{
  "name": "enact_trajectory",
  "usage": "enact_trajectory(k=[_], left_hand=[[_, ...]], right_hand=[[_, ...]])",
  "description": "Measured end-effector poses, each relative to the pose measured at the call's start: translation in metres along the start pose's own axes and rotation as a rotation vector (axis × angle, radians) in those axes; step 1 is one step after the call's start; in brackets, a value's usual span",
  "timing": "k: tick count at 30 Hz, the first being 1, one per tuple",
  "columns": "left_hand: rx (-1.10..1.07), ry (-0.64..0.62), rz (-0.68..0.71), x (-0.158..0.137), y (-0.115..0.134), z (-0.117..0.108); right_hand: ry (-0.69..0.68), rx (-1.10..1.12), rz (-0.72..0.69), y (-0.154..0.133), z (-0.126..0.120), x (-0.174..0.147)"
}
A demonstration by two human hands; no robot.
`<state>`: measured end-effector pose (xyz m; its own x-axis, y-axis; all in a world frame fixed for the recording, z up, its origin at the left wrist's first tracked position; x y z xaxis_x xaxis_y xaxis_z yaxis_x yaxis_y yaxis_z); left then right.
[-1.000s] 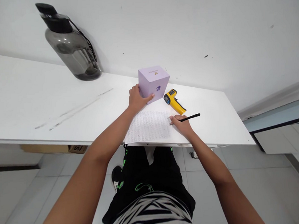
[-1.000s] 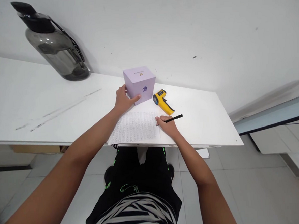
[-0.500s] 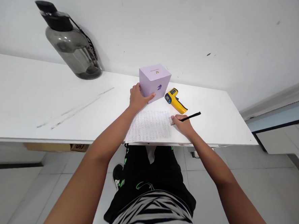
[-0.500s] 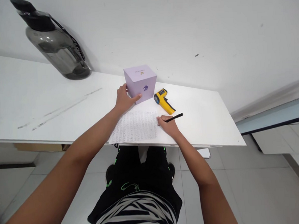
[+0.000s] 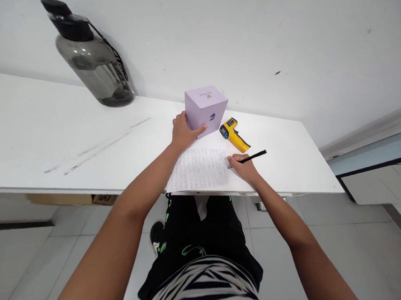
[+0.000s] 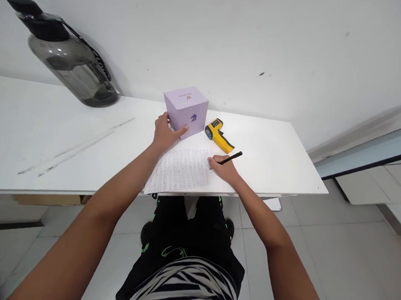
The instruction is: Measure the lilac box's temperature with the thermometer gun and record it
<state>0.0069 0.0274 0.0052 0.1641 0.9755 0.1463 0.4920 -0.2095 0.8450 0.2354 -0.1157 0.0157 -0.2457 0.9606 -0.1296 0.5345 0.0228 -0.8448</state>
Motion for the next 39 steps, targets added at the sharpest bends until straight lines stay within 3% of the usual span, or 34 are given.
enact_trajectory(k=[39], left_hand=[[0.062,-0.034,-0.013,-0.0008,0.0032,-0.0004]], right_hand=[[0.167,0.026,-0.037,-0.0009,0.0036,-0.0017]])
Point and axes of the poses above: each hand's wrist, its own x-axis towards the middle knuckle, its own z-axis out of the palm, y = z × x, the point moved 1 cm from there along x, towards the middle knuckle, and after that the axes turned 15 degrees about -y, right-handed, at the moved point
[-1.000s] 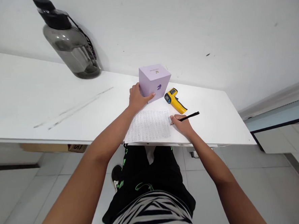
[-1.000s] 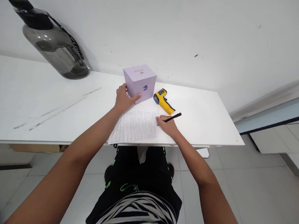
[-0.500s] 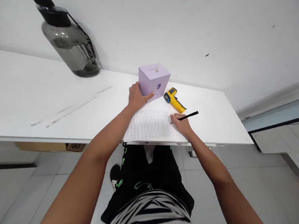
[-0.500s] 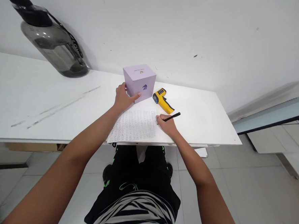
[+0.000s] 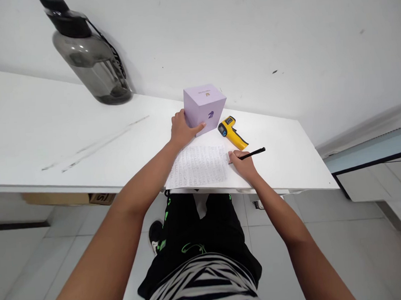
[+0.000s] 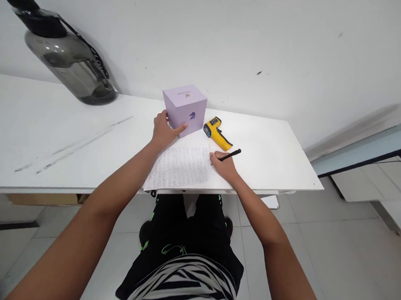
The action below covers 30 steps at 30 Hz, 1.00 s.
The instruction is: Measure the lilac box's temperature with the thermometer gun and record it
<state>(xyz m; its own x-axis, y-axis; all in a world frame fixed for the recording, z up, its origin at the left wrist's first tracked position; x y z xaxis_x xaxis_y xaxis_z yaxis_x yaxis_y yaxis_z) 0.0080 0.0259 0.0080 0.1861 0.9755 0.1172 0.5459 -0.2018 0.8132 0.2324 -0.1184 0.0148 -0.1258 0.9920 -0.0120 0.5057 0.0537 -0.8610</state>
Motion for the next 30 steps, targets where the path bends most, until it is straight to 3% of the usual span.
enact_trajectory(k=[8,14,19,30], left_hand=[[0.0,0.0,-0.011,-0.001,0.003,-0.002],[0.009,-0.01,-0.017,-0.004,0.005,-0.003],[0.012,-0.009,-0.017,-0.004,0.004,-0.003],[0.011,-0.019,-0.02,-0.006,0.007,-0.004]], right_hand=[[-0.038,-0.045,-0.005,0.002,0.0,-0.002],[0.198,-0.023,-0.069,0.0,-0.003,-0.003],[0.103,-0.06,-0.087,0.004,-0.001,-0.001],[-0.005,-0.428,-0.019,0.011,0.013,0.013]])
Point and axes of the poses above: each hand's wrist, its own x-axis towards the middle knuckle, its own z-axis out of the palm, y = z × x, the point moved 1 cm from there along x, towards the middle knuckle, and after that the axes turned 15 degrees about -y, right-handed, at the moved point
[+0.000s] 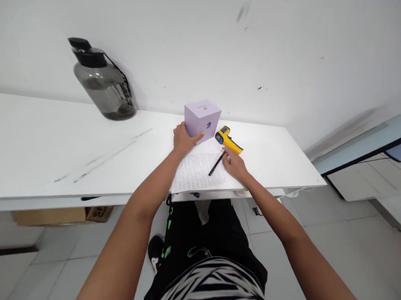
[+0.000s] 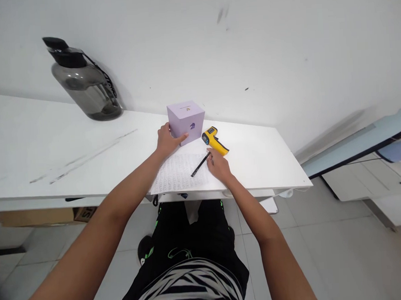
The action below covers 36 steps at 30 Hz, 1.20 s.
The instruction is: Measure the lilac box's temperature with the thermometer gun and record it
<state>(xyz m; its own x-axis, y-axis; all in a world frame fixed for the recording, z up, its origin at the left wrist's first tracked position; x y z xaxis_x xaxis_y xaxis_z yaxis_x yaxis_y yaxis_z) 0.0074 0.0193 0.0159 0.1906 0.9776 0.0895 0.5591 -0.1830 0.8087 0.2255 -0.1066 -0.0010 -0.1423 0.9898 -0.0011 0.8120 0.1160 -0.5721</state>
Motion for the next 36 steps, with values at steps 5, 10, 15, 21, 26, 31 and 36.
enact_trajectory(k=[5,10,15,21,26,31,36], left_hand=[[-0.002,0.013,0.015,0.0,0.001,-0.001],[-0.012,0.002,0.018,-0.001,0.002,-0.003],[-0.016,-0.003,0.013,-0.002,0.003,-0.002],[-0.129,0.01,0.057,0.0,-0.004,0.001],[-0.164,-0.005,0.084,0.001,-0.009,0.001],[-0.233,0.01,0.051,0.002,-0.013,0.001],[-0.284,0.053,0.05,0.005,-0.017,0.001]], right_hand=[[0.138,-0.14,0.062,-0.002,-0.008,0.006],[0.188,-0.403,0.253,0.002,-0.024,0.046],[0.002,-0.366,0.339,0.015,-0.035,0.074],[0.037,-0.359,0.328,0.02,-0.032,0.073],[0.075,-0.329,0.281,0.024,-0.03,0.075],[0.209,-0.076,0.248,0.04,-0.039,0.077],[0.577,0.368,0.171,0.036,-0.039,0.065]])
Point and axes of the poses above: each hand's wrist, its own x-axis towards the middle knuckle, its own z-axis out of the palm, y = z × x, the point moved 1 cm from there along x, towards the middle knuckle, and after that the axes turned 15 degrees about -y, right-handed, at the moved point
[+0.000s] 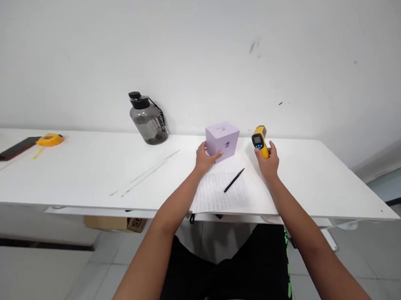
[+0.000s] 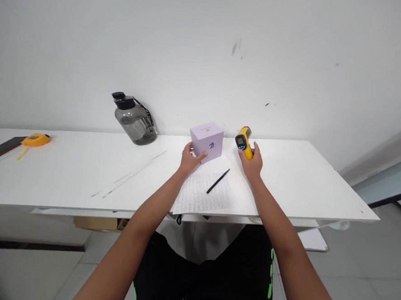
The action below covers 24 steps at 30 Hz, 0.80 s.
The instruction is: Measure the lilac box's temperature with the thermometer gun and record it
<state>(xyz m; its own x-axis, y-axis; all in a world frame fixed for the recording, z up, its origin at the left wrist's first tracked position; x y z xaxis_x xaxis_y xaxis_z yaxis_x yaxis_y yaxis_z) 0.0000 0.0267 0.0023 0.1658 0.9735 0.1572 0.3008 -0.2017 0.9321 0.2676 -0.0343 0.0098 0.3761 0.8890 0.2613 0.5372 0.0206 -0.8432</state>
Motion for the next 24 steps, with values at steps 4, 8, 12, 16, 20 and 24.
enact_trajectory(k=[4,8,12,16,20,24], left_hand=[[-0.102,0.007,-0.01,0.001,0.002,-0.002],[-0.245,-0.043,0.039,0.001,0.004,-0.001],[-0.17,0.017,0.009,0.001,0.002,0.004],[-0.133,0.037,-0.077,-0.006,0.003,0.012],[-0.317,-0.061,-0.032,-0.013,0.006,0.019],[-0.366,-0.078,0.009,-0.012,0.004,0.019]], right_hand=[[-0.127,0.385,-0.063,-0.019,0.009,-0.019],[-0.427,0.583,-0.03,-0.041,0.022,-0.037],[-0.655,0.747,-0.003,-0.054,0.031,-0.051],[-0.729,0.78,0.023,-0.047,0.038,-0.059],[-0.742,0.765,0.025,-0.038,0.042,-0.058],[-0.723,0.767,0.04,-0.036,0.044,-0.053]])
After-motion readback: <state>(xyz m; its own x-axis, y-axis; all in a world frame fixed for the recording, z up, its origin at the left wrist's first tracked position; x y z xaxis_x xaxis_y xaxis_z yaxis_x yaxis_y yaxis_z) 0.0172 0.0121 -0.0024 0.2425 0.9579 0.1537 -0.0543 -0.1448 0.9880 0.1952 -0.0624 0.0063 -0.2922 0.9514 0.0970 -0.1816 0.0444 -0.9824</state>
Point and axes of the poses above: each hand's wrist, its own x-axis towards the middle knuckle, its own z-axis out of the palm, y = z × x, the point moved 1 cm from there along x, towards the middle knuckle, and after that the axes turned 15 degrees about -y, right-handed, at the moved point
